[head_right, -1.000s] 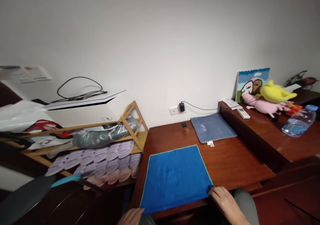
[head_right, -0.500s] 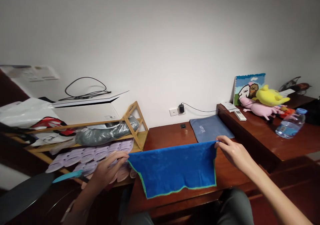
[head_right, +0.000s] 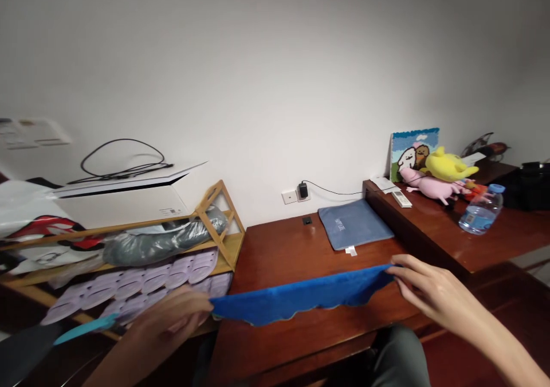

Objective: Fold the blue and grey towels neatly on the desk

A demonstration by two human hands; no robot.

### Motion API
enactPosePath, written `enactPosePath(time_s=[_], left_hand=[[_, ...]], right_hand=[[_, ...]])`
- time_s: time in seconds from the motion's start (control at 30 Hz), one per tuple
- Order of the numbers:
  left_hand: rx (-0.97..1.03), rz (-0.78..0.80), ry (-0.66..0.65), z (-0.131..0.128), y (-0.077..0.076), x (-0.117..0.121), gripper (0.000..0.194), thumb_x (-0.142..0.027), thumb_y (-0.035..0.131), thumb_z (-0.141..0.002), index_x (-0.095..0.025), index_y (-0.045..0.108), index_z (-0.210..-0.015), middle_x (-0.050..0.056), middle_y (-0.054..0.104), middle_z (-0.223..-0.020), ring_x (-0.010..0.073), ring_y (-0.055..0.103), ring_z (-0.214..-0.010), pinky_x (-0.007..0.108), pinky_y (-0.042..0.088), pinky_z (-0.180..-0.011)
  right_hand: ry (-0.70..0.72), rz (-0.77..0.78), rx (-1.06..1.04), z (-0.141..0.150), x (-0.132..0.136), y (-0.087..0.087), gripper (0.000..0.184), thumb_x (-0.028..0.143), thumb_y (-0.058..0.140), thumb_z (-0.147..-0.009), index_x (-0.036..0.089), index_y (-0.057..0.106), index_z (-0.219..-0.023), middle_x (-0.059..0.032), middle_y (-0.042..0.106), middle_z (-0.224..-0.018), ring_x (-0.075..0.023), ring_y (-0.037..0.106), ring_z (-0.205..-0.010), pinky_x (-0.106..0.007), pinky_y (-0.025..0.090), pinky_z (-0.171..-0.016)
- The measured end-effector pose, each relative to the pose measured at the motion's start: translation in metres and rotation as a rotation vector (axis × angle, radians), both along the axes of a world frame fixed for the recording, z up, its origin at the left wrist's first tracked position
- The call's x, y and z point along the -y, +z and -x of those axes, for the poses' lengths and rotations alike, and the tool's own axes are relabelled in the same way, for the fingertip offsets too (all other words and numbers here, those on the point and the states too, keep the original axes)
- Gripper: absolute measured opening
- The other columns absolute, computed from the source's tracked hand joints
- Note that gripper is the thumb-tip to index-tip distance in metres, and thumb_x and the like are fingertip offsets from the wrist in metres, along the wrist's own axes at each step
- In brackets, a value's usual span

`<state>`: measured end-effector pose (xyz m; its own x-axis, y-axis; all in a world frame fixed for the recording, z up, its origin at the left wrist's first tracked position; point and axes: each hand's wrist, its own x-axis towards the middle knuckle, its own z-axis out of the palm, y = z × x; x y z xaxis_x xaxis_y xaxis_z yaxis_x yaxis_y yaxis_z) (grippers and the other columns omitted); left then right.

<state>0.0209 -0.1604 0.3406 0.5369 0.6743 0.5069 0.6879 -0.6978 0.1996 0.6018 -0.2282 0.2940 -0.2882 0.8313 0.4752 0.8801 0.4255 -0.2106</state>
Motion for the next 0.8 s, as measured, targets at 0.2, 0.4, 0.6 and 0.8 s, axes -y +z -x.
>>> enactPosePath(time_s=[0.2, 0.4, 0.6, 0.8], left_hand=[[0.085, 0.035, -0.175, -0.019, 0.019, -0.007, 0.017, -0.027, 0.06, -0.094, -0.037, 0.074, -0.094, -0.004, 0.078, -0.092, 0.0192, 0.071, -0.083, 0.033, 0.063, -0.074], [0.019, 0.218, -0.162, -0.093, 0.006, -0.086, 0.029, -0.026, 0.047, -0.094, -0.027, 0.066, -0.072, 0.001, 0.071, -0.075, 0.0189, 0.065, -0.073, 0.031, 0.057, -0.07], [0.106, 0.139, -0.118, -0.17, -0.005, -0.204, 0.024, -0.02, 0.051, -0.088, -0.023, 0.07, -0.075, 0.0, 0.074, -0.078, 0.0165, 0.065, -0.073, 0.028, 0.051, -0.071], [0.247, -0.119, -0.053, -0.218, 0.018, -0.278, 0.019, -0.018, 0.055, -0.089, -0.021, 0.073, -0.081, 0.002, 0.077, -0.083, 0.0186, 0.065, -0.079, 0.032, 0.05, -0.079]], right_hand=[[-0.052, -0.026, -0.044, -0.043, 0.028, 0.003, 0.039, 0.049, 0.058, -0.097, 0.035, 0.073, -0.13, -0.012, 0.066, -0.138, -0.0303, 0.072, -0.109, -0.039, 0.06, -0.089], [-0.008, 0.19, -0.031, -0.061, -0.045, 0.006, 0.037, 0.047, 0.047, -0.104, 0.03, 0.079, -0.11, -0.0096, 0.072, -0.12, -0.0243, 0.073, -0.096, -0.035, 0.06, -0.082], [-0.042, 0.187, 0.041, -0.097, -0.183, 0.02, 0.034, 0.035, 0.049, -0.101, 0.022, 0.079, -0.094, -0.0079, 0.074, -0.106, -0.0204, 0.071, -0.089, -0.034, 0.056, -0.085], [-0.205, -0.045, 0.035, -0.133, -0.272, 0.063, 0.038, 0.032, 0.047, -0.102, 0.014, 0.08, -0.097, -0.0133, 0.075, -0.109, -0.0218, 0.069, -0.096, -0.033, 0.053, -0.09]])
